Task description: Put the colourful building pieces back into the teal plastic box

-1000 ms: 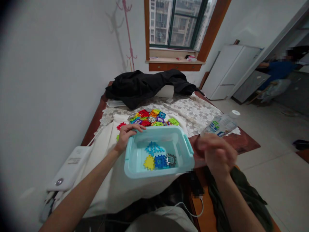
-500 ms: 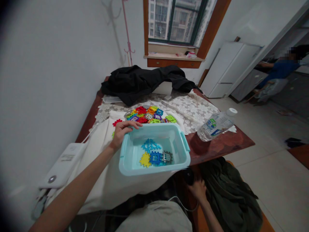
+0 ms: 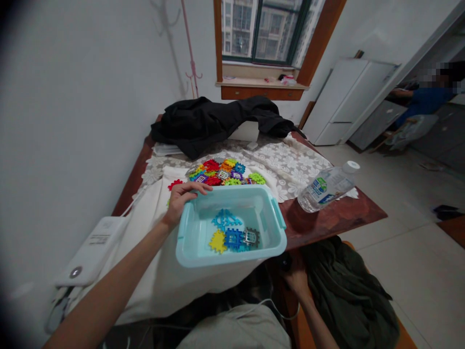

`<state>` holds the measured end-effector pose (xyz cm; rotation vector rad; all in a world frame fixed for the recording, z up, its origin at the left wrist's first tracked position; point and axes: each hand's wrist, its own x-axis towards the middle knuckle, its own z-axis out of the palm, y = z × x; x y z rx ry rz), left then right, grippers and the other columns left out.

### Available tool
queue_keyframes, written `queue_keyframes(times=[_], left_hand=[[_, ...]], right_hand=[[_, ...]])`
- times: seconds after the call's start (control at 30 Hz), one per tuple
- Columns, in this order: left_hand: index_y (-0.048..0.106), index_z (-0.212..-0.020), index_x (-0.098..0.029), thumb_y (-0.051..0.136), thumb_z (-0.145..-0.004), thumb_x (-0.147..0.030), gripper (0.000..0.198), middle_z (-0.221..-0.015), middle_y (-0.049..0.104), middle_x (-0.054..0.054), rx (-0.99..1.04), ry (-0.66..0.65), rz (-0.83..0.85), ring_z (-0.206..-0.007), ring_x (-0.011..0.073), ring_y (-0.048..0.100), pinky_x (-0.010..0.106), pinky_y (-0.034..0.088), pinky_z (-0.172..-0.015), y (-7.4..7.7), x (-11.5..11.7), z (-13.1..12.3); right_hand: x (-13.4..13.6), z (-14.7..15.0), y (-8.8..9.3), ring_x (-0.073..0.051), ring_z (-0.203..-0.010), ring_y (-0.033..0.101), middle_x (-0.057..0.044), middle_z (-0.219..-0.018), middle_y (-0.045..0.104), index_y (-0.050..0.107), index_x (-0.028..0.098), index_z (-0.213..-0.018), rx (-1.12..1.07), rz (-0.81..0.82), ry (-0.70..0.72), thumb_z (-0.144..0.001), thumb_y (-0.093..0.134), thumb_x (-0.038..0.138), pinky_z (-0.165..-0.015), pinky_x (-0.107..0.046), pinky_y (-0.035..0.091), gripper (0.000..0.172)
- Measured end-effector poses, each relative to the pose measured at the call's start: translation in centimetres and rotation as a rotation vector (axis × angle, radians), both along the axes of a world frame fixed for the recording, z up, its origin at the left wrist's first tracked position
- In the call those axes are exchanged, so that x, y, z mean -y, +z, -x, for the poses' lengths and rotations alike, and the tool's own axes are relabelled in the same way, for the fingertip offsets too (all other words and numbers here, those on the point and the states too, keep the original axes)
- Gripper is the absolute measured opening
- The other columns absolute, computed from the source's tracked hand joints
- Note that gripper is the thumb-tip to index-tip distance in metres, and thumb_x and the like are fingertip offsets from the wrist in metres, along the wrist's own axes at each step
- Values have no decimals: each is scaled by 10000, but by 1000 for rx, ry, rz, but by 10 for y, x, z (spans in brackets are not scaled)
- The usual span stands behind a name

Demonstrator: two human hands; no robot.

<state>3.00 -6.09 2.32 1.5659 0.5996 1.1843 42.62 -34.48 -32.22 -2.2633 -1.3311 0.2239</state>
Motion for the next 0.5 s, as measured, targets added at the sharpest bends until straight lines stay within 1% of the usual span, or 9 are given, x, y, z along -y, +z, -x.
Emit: queue_keyframes(times=[0.1, 0.2, 0.3, 0.4, 0.5], left_hand=[[822, -796, -196, 591, -743, -135, 245, -988, 835, 79, 0, -4, 1, -983, 270, 736, 417, 515, -964, -1, 0, 1], [822, -788, -201, 594, -745, -127, 244, -986, 834, 74, -4, 5, 3, -982, 264, 735, 406, 513, -958, 0, 1, 1], [827, -793, -206, 603, -739, -133, 241, -965, 835, 73, 3, 7, 16, -954, 266, 737, 399, 517, -920, 0, 2, 1], [833, -795, -207, 600, -733, -137, 251, -953, 837, 72, -8, 11, 14, -930, 266, 736, 394, 511, -901, 1, 2, 1], [832, -781, -206, 590, -728, -134, 258, -956, 838, 73, -17, 17, 18, -924, 267, 733, 388, 505, -892, 1, 2, 2]], right_hand=[[2, -4, -8, -404, -1135, 659, -157, -1241, 680, 653, 221, -1153, -16, -5, 71, -668, 692, 506, -956, -507, 547, 565], [4, -8, -21, -431, -1207, 632, -158, -1254, 670, 632, 229, -1184, -6, -25, 88, -687, 677, 524, -1015, -556, 525, 580], [5, -10, -31, -442, -1266, 605, -165, -1278, 653, 606, 224, -1220, 3, -26, 81, -693, 674, 550, -1061, -577, 501, 623], [6, -8, -33, -439, -1278, 599, -163, -1292, 649, 612, 234, -1196, 10, -19, 50, -692, 671, 569, -1061, -568, 504, 608], [6, -6, -30, -437, -1242, 620, -163, -1275, 662, 627, 240, -1165, -8, -18, 48, -686, 669, 576, -1017, -558, 528, 587]])
